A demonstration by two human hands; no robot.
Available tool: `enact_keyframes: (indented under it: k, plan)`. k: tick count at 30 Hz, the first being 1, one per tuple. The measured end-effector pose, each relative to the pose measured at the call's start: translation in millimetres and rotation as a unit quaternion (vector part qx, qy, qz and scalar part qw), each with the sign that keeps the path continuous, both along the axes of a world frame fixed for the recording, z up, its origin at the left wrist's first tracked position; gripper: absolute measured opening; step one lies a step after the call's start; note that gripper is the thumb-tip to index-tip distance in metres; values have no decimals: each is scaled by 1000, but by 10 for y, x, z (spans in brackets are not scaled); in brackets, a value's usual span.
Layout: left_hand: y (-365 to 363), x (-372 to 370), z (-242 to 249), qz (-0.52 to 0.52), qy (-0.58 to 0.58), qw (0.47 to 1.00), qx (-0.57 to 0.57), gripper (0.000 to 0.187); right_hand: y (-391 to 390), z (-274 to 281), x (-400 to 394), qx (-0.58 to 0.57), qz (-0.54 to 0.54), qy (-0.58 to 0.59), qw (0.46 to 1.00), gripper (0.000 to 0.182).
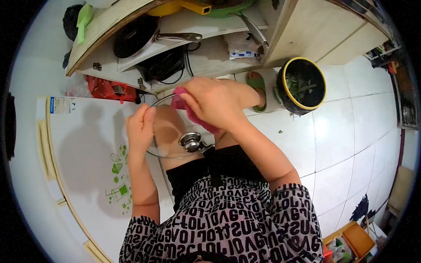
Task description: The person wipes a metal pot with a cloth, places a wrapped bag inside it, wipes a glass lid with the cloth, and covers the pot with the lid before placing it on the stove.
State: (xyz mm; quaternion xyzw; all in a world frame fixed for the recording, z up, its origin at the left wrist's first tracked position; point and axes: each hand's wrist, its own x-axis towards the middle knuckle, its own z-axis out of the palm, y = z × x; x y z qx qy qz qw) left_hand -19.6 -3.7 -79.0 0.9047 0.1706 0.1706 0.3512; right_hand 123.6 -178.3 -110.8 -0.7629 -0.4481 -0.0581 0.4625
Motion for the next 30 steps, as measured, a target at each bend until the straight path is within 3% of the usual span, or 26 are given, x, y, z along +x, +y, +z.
enact_keyframes:
  k: [2, 3, 5, 7, 8, 10, 11, 13, 15, 19, 21, 23, 24, 26, 29, 30]
  plan:
    - [79, -43, -45, 19, 4, 1000, 15, 36, -87, -311, 74, 3, -12, 77, 997, 16]
    - [105, -83, -91, 40, 6, 999, -24, 36, -162, -579, 147, 66, -4, 63, 996, 17]
    - [127, -50, -113, 58, 0, 996, -65, 36, -353, -814, 55, 41, -23, 68, 997, 18]
    - [116, -36, -109, 37, -1, 999, 24, 37, -441, -827, -41, 22, -29, 209, 977, 19]
    - [120, -45, -122, 35, 3, 999, 24, 37, -445, -836, -39, 22, -30, 213, 976, 19]
    - [137, -17, -116, 53, 16, 998, -11, 36, -349, -592, 71, 5, -62, 99, 993, 17]
    - [122, 1, -106, 50, 12, 999, -11, 36, -296, -475, 101, 6, -65, 95, 993, 17]
    - [47, 9, -103, 31, -7, 1000, 2, 37, -141, -223, 99, -62, -53, -26, 996, 15]
    - [-57, 110, 47, 3, -14, 999, 42, 37, 98, 151, 40, -20, 32, -113, 993, 15]
    - [-20, 180, 65, -30, -9, 996, 89, 36, 255, 295, -11, -54, 61, -107, 991, 16]
    - [10, 130, 79, -22, -8, 996, 89, 36, 124, 99, 23, -14, 50, -16, 999, 14]
    - [51, 46, 39, -15, 1, 996, 86, 36, -106, -228, 90, -13, 30, 156, 987, 18]
    - [87, 19, -13, 5, 5, 997, 71, 36, -206, -608, 127, 38, 4, 98, 994, 20]
    - [122, 26, -56, 24, 6, 998, 53, 35, -480, -923, -5, -17, 9, 258, 966, 24]
    - [110, 44, -77, 7, -1, 996, 83, 34, -483, -829, 48, -1, -7, 225, 974, 27]
    - [107, 43, -69, 16, 6, 998, 67, 33, -357, -637, 67, 67, -19, 207, 976, 27]
